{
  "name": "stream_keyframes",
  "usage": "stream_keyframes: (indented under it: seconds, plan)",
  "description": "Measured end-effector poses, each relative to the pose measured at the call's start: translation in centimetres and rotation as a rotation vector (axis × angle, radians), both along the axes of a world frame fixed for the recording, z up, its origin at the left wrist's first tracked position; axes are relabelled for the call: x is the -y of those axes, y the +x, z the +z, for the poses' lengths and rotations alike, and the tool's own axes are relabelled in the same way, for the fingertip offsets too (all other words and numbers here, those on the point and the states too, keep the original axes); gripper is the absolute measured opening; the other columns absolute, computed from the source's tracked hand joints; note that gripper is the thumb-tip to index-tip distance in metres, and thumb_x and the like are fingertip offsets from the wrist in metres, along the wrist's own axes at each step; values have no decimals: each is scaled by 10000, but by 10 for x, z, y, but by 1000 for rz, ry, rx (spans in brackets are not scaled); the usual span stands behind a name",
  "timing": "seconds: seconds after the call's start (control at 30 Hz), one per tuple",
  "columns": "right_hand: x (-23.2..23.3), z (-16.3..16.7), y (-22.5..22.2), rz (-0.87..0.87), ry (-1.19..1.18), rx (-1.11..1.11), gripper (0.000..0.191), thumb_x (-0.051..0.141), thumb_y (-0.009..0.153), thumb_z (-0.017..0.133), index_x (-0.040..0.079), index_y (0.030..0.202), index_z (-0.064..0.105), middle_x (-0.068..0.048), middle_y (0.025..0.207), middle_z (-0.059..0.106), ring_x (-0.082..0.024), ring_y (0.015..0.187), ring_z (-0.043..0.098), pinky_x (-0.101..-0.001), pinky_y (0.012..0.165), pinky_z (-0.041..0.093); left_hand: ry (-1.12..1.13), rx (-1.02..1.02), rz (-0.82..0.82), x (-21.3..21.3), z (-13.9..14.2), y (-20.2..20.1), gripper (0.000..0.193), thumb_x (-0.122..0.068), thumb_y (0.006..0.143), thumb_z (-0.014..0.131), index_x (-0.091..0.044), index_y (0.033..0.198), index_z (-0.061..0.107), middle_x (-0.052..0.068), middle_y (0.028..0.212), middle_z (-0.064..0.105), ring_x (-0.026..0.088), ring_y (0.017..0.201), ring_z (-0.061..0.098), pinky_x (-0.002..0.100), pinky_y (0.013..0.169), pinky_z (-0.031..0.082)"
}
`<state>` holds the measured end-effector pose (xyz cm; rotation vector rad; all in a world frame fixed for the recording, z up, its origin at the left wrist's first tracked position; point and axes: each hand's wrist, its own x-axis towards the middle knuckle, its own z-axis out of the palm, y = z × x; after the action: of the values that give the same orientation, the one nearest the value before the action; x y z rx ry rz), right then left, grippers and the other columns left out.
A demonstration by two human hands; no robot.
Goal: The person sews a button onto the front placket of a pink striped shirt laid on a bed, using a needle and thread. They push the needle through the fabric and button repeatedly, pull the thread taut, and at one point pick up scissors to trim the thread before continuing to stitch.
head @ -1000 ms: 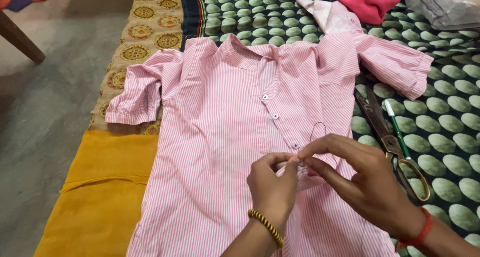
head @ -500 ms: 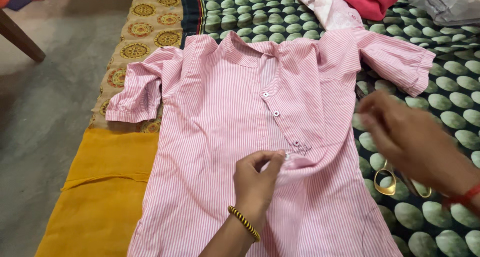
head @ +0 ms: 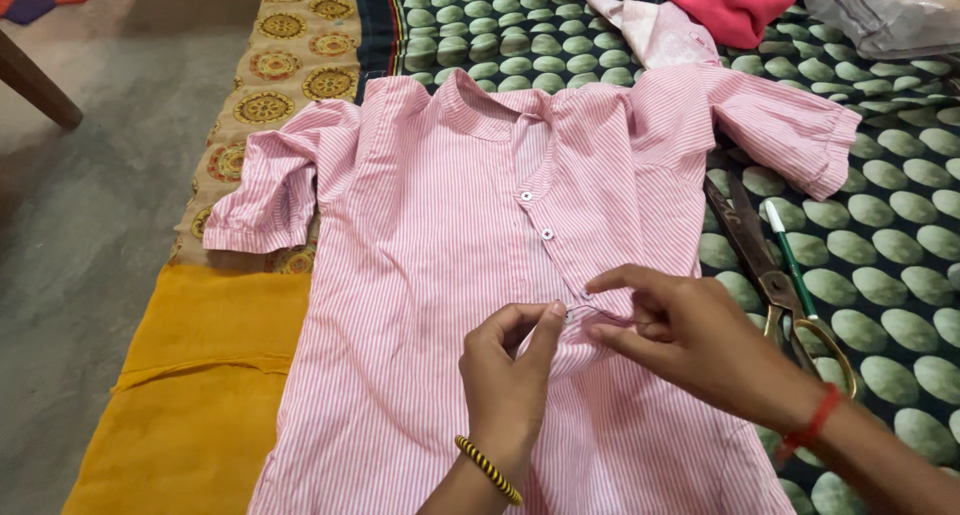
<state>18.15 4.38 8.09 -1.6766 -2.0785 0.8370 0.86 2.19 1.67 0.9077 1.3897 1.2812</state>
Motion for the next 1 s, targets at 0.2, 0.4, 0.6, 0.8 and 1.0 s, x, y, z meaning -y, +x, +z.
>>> stream_keyframes:
  seconds: [0.2,0.4,0.6,0.8,1.0]
  plan:
    - [-9,-15,9,147,-132,-535,297,241,982,689,-3,1093,816,58,839,827,-28,770,752,-234,696,610,8,-106,-26,3,9,-1,178,-188,858,754,-20,900,797,76,857,823,127,851,794,254,814,599]
    - [-10,-26,18,-275,-646,-478,432,407,1012,625,-2,1028,762,35,631,407,-73,517,331,-262,462,280,-14,-77,-36,6,14,3,175,-180,860,756,-10,883,791,89,814,817,138,785,774,270,745,595]
    - [-4,-22,0,-533,-317,-259,398,392,958,720,149,653,798,14,491,459,-90,448,310,-297,437,250,-92,-151,9,4,12,3,177,-193,859,741,-26,889,789,77,821,812,141,766,770,274,738,591]
    - [4,-8,27,-419,359,120,148,218,839,716,113,736,704,-12,441,521,-106,359,495,-327,425,393,-48,-270,169,-2,-7,-4,199,-206,854,757,-10,883,781,113,835,807,188,795,791,295,806,600]
    - [3,-11,68,-356,647,385,261,116,882,726,25,686,579,-104,538,509,-239,433,476,-348,474,372,-212,-333,267,-5,-27,-20,195,-210,844,763,-25,899,791,109,894,803,217,840,777,330,833,589]
